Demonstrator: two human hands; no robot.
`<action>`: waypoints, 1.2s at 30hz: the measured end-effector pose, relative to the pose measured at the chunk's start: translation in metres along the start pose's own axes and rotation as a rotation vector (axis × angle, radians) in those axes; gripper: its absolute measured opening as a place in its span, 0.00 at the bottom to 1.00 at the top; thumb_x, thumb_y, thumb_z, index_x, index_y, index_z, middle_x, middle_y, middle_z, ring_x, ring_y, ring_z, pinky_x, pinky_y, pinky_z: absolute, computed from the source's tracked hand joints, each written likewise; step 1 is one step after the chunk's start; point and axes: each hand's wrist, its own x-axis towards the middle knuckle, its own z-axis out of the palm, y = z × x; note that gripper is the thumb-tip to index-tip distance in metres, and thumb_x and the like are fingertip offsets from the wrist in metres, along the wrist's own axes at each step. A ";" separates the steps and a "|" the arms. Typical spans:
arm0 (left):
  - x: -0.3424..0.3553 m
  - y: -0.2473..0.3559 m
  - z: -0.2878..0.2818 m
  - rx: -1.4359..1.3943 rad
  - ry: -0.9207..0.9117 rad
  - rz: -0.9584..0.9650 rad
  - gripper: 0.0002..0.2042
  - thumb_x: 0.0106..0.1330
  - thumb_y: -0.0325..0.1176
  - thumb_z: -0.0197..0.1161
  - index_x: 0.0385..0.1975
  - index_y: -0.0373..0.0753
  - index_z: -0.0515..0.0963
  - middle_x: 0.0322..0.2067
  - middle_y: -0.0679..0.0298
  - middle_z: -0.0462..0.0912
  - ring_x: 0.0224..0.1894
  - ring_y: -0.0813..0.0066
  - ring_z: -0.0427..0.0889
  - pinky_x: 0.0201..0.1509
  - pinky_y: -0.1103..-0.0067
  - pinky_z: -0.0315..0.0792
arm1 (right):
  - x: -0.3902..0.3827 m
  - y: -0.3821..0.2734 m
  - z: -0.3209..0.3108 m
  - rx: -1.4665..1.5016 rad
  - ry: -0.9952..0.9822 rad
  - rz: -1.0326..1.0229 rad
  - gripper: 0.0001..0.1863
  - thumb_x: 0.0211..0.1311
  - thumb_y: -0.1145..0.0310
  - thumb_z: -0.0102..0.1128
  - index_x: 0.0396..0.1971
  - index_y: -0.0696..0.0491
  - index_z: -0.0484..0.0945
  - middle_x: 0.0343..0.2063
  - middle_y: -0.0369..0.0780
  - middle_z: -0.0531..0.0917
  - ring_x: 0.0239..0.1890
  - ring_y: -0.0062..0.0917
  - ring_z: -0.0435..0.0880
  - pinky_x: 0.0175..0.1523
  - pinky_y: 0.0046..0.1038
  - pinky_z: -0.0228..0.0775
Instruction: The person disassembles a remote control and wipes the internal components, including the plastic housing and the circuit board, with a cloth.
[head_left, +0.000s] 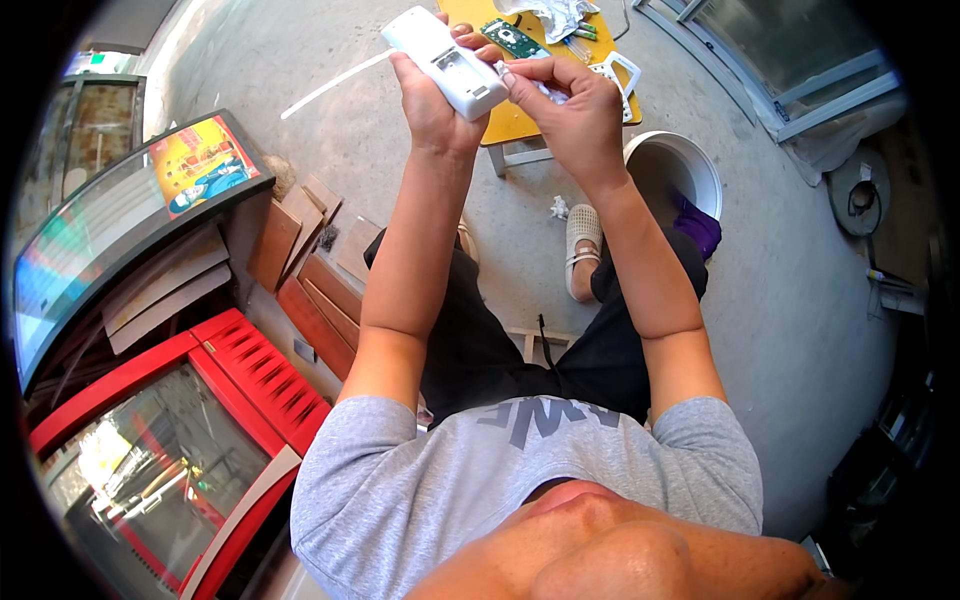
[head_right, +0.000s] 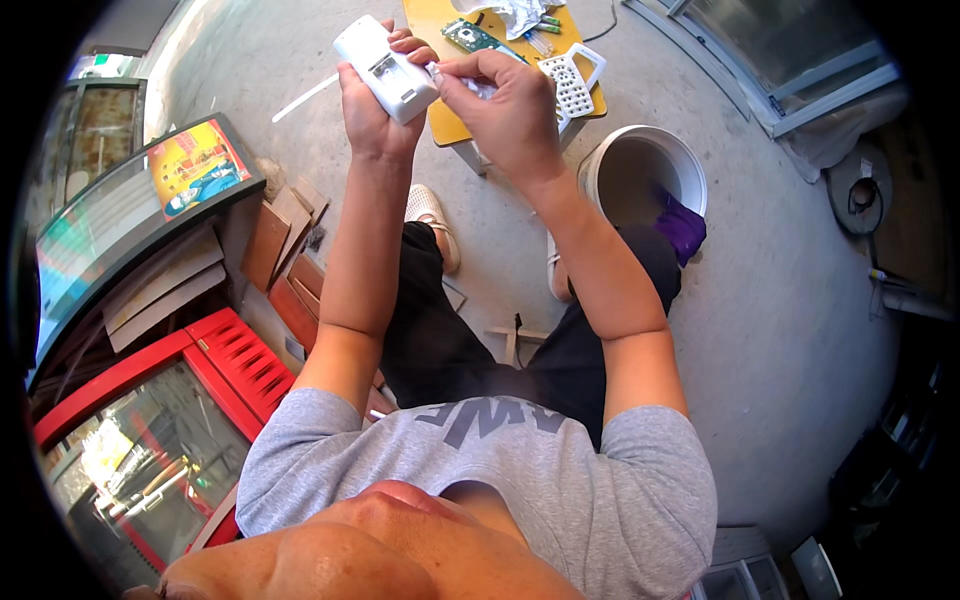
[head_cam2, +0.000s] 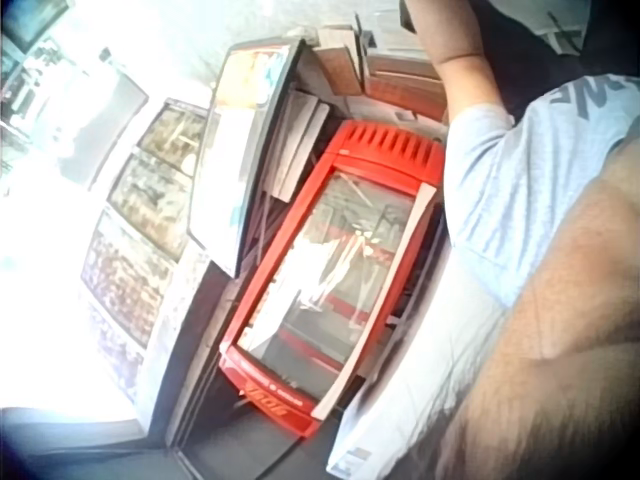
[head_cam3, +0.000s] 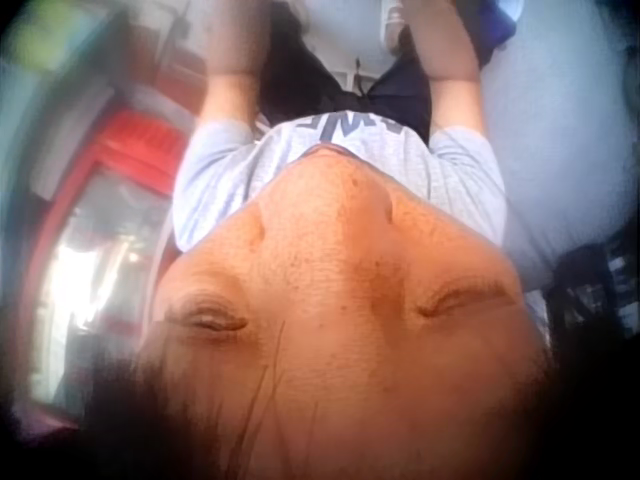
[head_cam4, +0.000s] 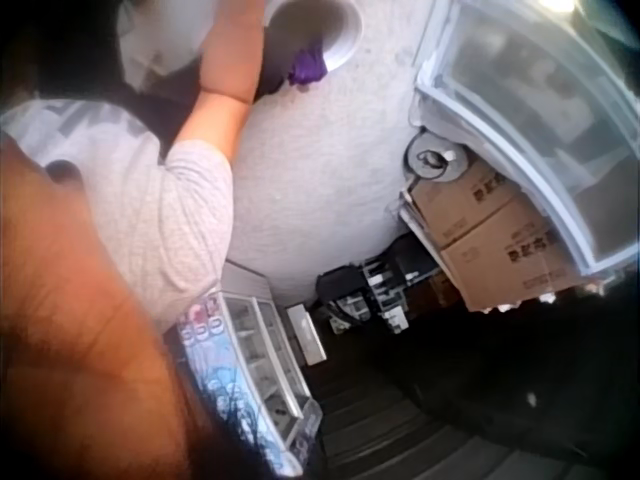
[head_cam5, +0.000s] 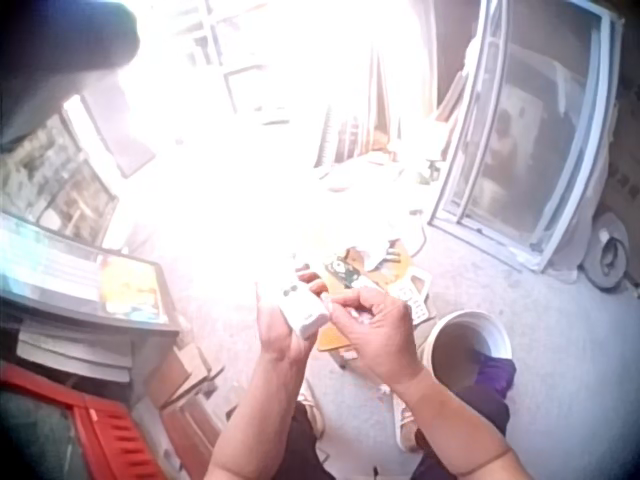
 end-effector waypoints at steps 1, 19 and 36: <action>0.001 0.001 0.000 -0.003 0.018 0.011 0.33 0.73 0.60 0.24 0.54 0.33 0.62 0.38 0.59 0.67 0.37 0.70 0.70 0.43 0.73 0.71 | 0.000 0.000 0.000 0.086 -0.005 0.040 0.07 0.56 0.73 0.68 0.33 0.59 0.83 0.30 0.40 0.87 0.31 0.19 0.85 0.39 0.19 0.76; 0.008 0.003 -0.010 -0.255 0.162 -0.102 0.19 0.74 0.45 0.31 0.40 0.37 0.65 0.33 0.62 0.71 0.34 0.71 0.72 0.40 0.75 0.73 | 0.004 0.003 0.007 0.376 -0.049 0.165 0.07 0.59 0.73 0.65 0.32 0.62 0.81 0.31 0.39 0.86 0.35 0.16 0.83 0.43 0.19 0.77; 0.008 0.005 -0.025 -0.355 0.152 -0.236 0.12 0.71 0.36 0.37 0.38 0.37 0.67 0.33 0.64 0.74 0.36 0.71 0.76 0.43 0.74 0.74 | -0.002 -0.006 0.021 0.224 0.007 0.004 0.08 0.57 0.75 0.66 0.35 0.62 0.80 0.34 0.42 0.86 0.38 0.19 0.85 0.46 0.20 0.78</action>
